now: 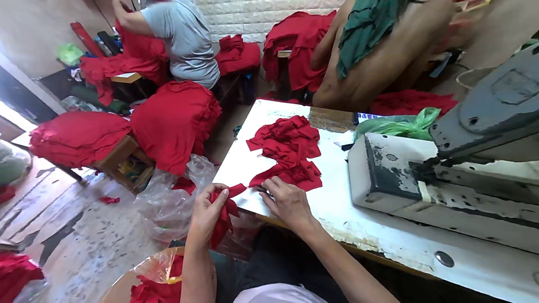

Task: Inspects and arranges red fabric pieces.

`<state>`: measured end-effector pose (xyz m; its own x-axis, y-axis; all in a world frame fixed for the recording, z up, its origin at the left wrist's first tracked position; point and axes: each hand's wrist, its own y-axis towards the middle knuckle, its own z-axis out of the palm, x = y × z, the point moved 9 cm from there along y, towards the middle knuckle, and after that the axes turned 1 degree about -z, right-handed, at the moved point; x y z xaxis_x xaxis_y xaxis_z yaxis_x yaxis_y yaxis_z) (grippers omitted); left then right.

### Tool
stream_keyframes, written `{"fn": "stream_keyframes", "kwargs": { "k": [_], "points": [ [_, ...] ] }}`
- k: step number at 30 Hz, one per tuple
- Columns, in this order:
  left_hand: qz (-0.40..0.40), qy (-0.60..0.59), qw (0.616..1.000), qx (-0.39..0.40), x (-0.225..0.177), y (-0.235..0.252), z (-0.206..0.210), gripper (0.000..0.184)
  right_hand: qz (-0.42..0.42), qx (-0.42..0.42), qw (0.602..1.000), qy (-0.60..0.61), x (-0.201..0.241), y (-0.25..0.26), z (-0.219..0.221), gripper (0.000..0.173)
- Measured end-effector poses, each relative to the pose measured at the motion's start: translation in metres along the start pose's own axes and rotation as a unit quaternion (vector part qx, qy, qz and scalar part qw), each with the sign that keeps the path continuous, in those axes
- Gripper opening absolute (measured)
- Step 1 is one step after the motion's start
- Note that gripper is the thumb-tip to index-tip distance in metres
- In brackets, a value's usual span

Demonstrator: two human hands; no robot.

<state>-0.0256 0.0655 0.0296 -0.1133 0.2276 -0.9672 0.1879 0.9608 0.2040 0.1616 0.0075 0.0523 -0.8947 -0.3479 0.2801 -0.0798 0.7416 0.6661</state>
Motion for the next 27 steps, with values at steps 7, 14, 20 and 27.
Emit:
{"fn": "stream_keyframes", "kwargs": {
  "k": [7, 14, 20, 27],
  "points": [
    [0.015, -0.035, 0.998, 0.040, -0.001, -0.001, 0.003, 0.010, -0.008, -0.049, 0.999, 0.002, -0.001, 0.002, 0.004, 0.015],
    [-0.040, -0.073, 0.996, 0.012, 0.006, 0.000, 0.003, 0.011, 0.011, -0.010, 0.999, 0.040, 0.007, 0.003, 0.009, 0.016],
    [-0.034, -0.110, 0.993, 0.034, 0.005, -0.001, 0.006, 0.011, 0.002, -0.018, 0.999, 0.046, 0.011, 0.010, 0.025, 0.014],
    [0.015, -0.183, 0.983, 0.010, 0.000, -0.003, 0.013, 0.010, 0.291, 0.062, 0.843, 0.448, -0.034, 0.001, 0.043, 0.031]
  ]
}}
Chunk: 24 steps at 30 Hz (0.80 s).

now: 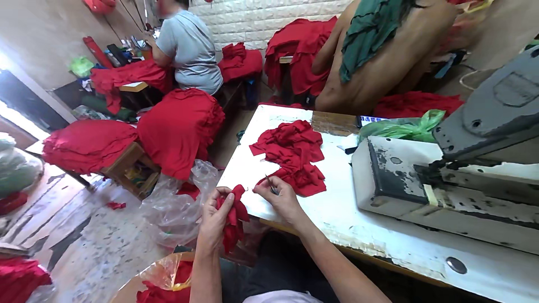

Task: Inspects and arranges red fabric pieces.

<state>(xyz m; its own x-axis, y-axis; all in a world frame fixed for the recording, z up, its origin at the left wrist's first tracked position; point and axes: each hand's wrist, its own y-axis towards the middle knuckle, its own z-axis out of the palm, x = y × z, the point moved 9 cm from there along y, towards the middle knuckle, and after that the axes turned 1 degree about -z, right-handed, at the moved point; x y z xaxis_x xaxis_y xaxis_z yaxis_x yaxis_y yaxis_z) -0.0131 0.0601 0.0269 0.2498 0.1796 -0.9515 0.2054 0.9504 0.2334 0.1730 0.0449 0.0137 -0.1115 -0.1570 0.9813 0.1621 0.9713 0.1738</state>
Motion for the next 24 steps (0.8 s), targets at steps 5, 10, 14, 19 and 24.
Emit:
{"fn": "stream_keyframes", "kwargs": {
  "k": [5, 10, 14, 19, 24],
  "points": [
    [0.048, 0.021, 0.998, 0.030, 0.002, -0.002, 0.025, 0.009, 0.039, 0.045, 0.990, 0.125, -0.003, -0.005, 0.014, 0.017],
    [0.002, 0.041, 0.998, 0.044, 0.010, -0.006, 0.035, 0.014, -0.007, 0.007, 0.989, 0.148, 0.010, -0.001, 0.004, 0.006],
    [-0.103, -0.042, 0.992, 0.063, 0.021, -0.008, 0.039, 0.028, -0.062, 0.111, 0.990, 0.060, 0.030, -0.001, 0.005, 0.010],
    [-0.130, -0.136, 0.979, 0.073, 0.017, -0.009, 0.041, 0.029, -0.086, 0.168, 0.981, -0.048, 0.043, -0.001, 0.004, 0.014],
    [-0.089, -0.096, 0.990, 0.046, 0.012, -0.007, 0.032, 0.008, -0.077, 0.160, 0.981, -0.076, 0.041, -0.002, 0.003, 0.015]
  ]
}}
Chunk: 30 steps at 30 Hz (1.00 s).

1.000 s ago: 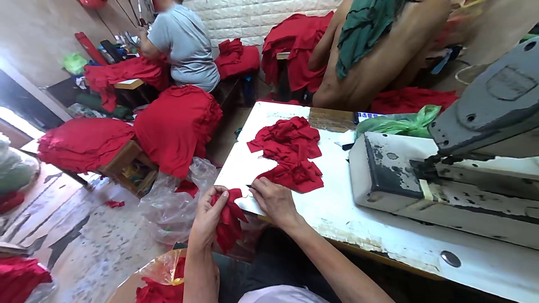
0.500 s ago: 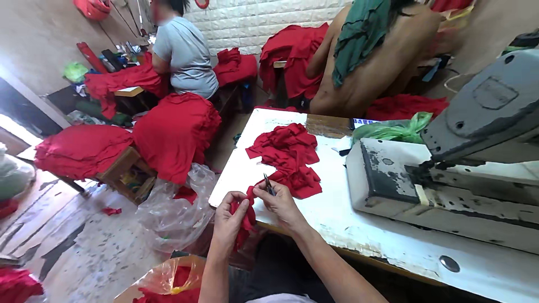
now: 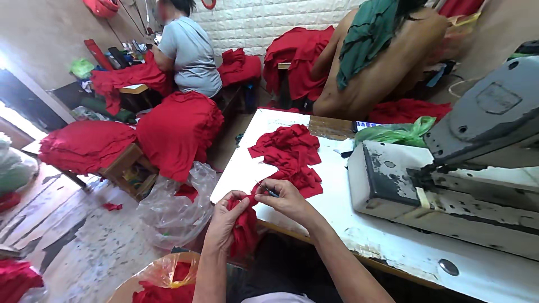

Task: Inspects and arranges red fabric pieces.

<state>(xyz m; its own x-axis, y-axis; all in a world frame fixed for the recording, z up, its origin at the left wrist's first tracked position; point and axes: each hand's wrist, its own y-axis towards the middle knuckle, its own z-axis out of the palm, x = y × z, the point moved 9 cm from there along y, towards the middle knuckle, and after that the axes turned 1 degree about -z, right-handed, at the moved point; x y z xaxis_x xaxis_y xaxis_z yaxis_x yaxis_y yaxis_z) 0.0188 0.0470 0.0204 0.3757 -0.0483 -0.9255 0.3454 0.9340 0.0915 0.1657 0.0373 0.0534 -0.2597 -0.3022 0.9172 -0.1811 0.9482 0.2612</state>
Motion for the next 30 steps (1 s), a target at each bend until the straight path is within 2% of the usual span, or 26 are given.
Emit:
{"fn": "stream_keyframes", "kwargs": {
  "k": [6, 10, 12, 14, 17, 20, 22, 24, 25, 27, 28, 29, 30],
  "points": [
    [0.114, 0.141, 0.982, -0.046, -0.011, -0.002, -0.006, 0.008, 0.012, -0.026, 0.998, -0.050, 0.000, -0.002, 0.005, 0.016],
    [0.116, 0.198, 0.973, -0.010, -0.014, -0.005, -0.004, 0.014, -0.025, -0.037, 0.997, -0.061, 0.011, -0.008, 0.021, 0.020],
    [0.122, 0.195, 0.972, -0.055, -0.021, -0.006, -0.008, 0.026, -0.033, -0.029, 0.998, -0.050, 0.013, -0.013, 0.032, 0.024],
    [0.124, 0.137, 0.975, -0.124, -0.029, -0.006, -0.015, 0.036, -0.039, -0.028, 0.997, -0.063, 0.013, -0.017, 0.036, 0.029],
    [0.139, 0.141, 0.971, -0.137, -0.034, 0.001, -0.020, 0.031, -0.041, -0.088, 0.987, -0.129, 0.008, -0.022, 0.010, 0.030],
    [0.134, 0.242, 0.959, -0.057, -0.031, 0.015, 0.000, 0.015, -0.020, -0.188, 0.953, -0.236, -0.010, -0.031, -0.037, 0.026],
    [0.124, 0.389, 0.912, 0.028, -0.020, 0.026, 0.025, 0.018, 0.031, -0.214, 0.929, -0.301, -0.025, -0.038, -0.059, 0.027],
    [0.051, 0.547, 0.829, 0.099, -0.002, 0.038, 0.047, 0.028, 0.157, -0.153, 0.913, -0.344, -0.043, -0.044, -0.069, 0.035],
    [-0.006, 0.604, 0.789, 0.114, 0.009, 0.045, 0.053, 0.033, 0.202, -0.121, 0.907, -0.350, -0.051, -0.046, -0.071, 0.035],
    [-0.066, 0.666, 0.737, 0.096, 0.022, 0.057, 0.055, 0.032, 0.212, -0.117, 0.912, -0.331, -0.058, -0.051, -0.077, 0.028],
    [-0.057, 0.676, 0.731, 0.078, 0.021, 0.061, 0.054, 0.029, 0.192, -0.145, 0.919, -0.312, -0.056, -0.054, -0.083, 0.025],
    [-0.029, 0.667, 0.742, 0.061, 0.018, 0.065, 0.052, 0.028, 0.165, -0.183, 0.925, -0.291, -0.053, -0.058, -0.092, 0.024],
    [0.011, 0.638, 0.768, 0.051, 0.013, 0.066, 0.050, 0.027, 0.138, -0.224, 0.927, -0.269, -0.048, -0.062, -0.101, 0.023]
  ]
}}
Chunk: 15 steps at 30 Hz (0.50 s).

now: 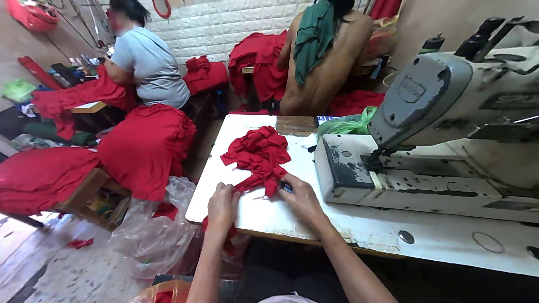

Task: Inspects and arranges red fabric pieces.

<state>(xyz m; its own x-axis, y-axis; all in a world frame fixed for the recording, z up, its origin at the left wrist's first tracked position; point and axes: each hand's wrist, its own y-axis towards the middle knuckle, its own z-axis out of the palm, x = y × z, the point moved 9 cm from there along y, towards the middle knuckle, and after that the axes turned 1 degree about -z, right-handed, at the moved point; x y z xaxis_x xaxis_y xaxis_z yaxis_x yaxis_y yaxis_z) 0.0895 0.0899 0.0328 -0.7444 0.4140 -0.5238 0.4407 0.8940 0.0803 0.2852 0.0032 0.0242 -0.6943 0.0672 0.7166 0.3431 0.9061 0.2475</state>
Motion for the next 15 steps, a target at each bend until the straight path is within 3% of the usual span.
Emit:
{"fn": "stream_keyframes", "kwargs": {
  "k": [3, 5, 7, 9, 12, 15],
  "points": [
    [0.078, -0.231, 0.968, -0.062, 0.002, -0.007, -0.017, 0.020, -0.024, -0.080, 0.994, 0.077, 0.002, 0.003, -0.032, 0.020],
    [0.090, -0.416, 0.903, -0.059, -0.003, -0.015, -0.026, 0.011, -0.036, -0.087, 0.988, 0.120, 0.006, 0.006, -0.043, 0.017],
    [0.093, -0.495, 0.861, -0.074, -0.006, -0.024, -0.036, 0.010, -0.053, -0.097, 0.983, 0.145, 0.010, 0.009, -0.048, 0.013],
    [0.086, -0.502, 0.855, -0.100, -0.003, -0.032, -0.045, 0.010, -0.062, -0.120, 0.980, 0.147, 0.010, 0.012, -0.051, 0.011],
    [0.081, -0.451, 0.879, -0.130, 0.007, -0.038, -0.056, 0.002, -0.068, -0.150, 0.976, 0.143, 0.010, 0.015, -0.055, 0.010],
    [0.065, -0.344, 0.929, -0.124, 0.010, -0.043, -0.064, 0.022, -0.091, -0.146, 0.974, 0.148, 0.026, 0.025, -0.060, 0.009]
  ]
}}
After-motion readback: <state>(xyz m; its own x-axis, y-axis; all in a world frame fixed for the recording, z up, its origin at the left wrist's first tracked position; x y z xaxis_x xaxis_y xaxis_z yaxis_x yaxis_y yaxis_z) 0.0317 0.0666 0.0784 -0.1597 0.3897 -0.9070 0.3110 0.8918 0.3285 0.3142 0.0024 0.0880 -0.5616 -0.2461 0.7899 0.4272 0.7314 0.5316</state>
